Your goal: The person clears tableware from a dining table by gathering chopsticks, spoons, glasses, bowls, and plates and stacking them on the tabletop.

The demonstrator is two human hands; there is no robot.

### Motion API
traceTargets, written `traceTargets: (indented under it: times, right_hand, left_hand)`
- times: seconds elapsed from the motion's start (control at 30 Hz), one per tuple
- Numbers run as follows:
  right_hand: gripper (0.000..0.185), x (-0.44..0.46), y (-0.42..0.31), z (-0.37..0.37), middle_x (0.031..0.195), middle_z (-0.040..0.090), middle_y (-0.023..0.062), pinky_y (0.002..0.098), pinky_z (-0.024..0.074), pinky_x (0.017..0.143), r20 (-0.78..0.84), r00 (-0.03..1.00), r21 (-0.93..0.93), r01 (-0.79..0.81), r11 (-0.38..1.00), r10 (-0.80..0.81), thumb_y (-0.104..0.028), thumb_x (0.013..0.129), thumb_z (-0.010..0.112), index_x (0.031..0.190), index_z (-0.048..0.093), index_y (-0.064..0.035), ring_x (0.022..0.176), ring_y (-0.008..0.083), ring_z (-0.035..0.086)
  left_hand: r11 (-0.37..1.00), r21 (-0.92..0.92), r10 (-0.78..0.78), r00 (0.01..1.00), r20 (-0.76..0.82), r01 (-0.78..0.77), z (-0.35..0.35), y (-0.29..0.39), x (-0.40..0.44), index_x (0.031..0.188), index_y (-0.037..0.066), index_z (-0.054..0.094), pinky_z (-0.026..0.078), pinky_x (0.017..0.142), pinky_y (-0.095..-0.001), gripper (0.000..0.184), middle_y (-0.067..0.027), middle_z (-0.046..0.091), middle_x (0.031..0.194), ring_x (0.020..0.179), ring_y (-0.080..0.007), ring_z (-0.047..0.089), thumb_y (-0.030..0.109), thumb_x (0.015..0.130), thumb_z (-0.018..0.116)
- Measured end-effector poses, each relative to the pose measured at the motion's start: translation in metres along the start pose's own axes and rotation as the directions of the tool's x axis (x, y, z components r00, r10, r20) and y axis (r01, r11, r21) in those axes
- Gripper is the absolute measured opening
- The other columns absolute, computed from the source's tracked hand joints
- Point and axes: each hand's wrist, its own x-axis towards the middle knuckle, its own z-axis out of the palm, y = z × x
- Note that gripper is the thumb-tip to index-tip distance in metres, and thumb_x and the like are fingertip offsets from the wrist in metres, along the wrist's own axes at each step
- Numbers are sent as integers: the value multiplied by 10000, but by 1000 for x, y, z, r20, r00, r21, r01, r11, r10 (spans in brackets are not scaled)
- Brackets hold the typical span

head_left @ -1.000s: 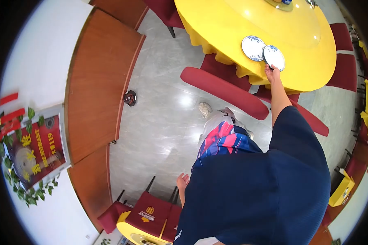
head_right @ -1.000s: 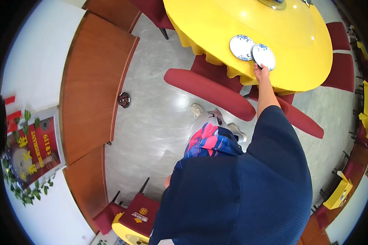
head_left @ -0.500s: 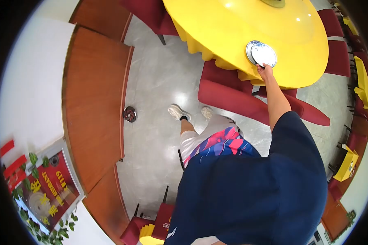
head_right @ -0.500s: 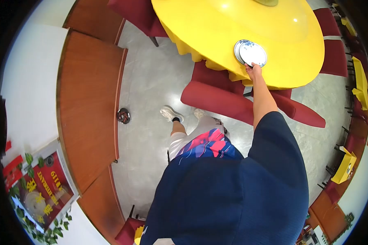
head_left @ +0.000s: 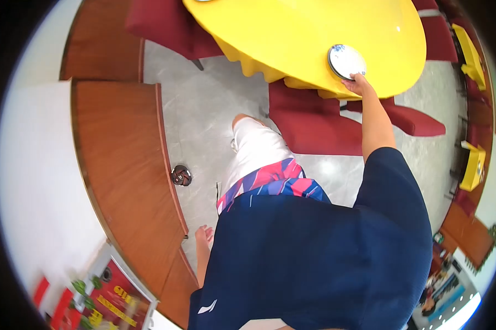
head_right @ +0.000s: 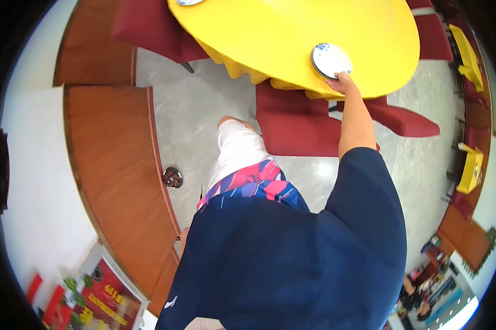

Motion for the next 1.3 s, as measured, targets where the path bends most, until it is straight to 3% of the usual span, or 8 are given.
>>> traceTargets:
  times: [0.13, 0.27, 0.3, 0.6, 0.7, 1.13, 1.23, 1.3]
  right_hand:
    - [389, -15, -18, 1, 1192, 534, 260, 385, 519, 856, -117, 992, -235, -68, 969, 41, -196, 960, 485, 1271, 372, 9, 1042, 343, 607]
    - [431, -53, -44, 21, 1212, 566, 226, 401, 482, 893, -140, 988, -526, -129, 841, 63, -269, 949, 513, 1273, 408, -5, 1082, 331, 601]
    - [431, -47, -47, 17, 1203, 585, 213, 398, 489, 866, -171, 983, -597, -163, 785, 74, -283, 937, 527, 1263, 446, -13, 1072, 296, 610]
    - [457, -20, -37, 18, 1104, 601, 117, 482, 481, 884, -168, 975, -350, 82, 933, -149, -405, 943, 499, 1221, 500, -43, 978, 253, 591]
    - [566, -56, -55, 45, 1051, 612, 90, 435, 523, 783, -261, 946, -272, 119, 955, -192, -582, 938, 405, 1205, 512, -94, 921, 248, 608]
    - [520, -38, -23, 122, 838, 618, 53, 288, 483, 478, -263, 864, -416, 301, 858, -430, -532, 893, 556, 1152, 500, -84, 606, 139, 582]
    - [578, -37, -36, 158, 842, 642, 116, 298, 508, 443, -240, 803, -560, 345, 753, -546, -531, 890, 550, 1147, 509, -15, 602, 192, 626]
    - [595, -34, -33, 181, 853, 644, 143, 308, 520, 455, -250, 814, -603, 293, 742, -525, -535, 893, 539, 1148, 500, 1, 616, 209, 637]
  left_hand:
    - [953, 295, 79, 997, -9, -73, 24, 152, -15, 1207, 147, 562, 439, 819, -407, 330, -51, 678, 1027, 903, -187, 630, 267, 911, 482]
    - [998, 44, 39, 999, -36, -37, 6, 222, -8, 1240, 130, 558, 503, 761, -377, 335, -89, 672, 1012, 941, -228, 640, 226, 934, 458]
    - [915, 332, 205, 973, 109, -230, 1, 230, 5, 1260, 114, 545, 520, 753, -369, 351, -102, 668, 1019, 955, -244, 645, 231, 942, 455]
    - [636, 592, 326, 867, 376, -496, 85, 399, -87, 1273, 85, 532, 516, 775, -367, 405, -135, 647, 1086, 965, -229, 639, 305, 938, 475]
    - [958, 185, 177, 960, 217, -219, 85, 428, -83, 1240, 95, 551, 462, 840, -390, 398, -128, 648, 1117, 982, -218, 623, 334, 926, 493]
    - [929, 221, 234, 935, 268, -296, 111, 449, -57, 1211, 118, 577, 486, 679, -333, 370, -85, 678, 1031, 894, -181, 644, 336, 916, 526]
    - [576, 525, 334, 767, 548, -626, 114, 460, -55, 1202, 89, 583, 498, 658, -286, 334, -82, 669, 1028, 829, -194, 650, 277, 944, 484]
    - [646, 452, 367, 769, 524, -616, 109, 458, -47, 1188, 64, 587, 507, 657, -290, 327, -94, 667, 1021, 810, -200, 648, 259, 948, 480]
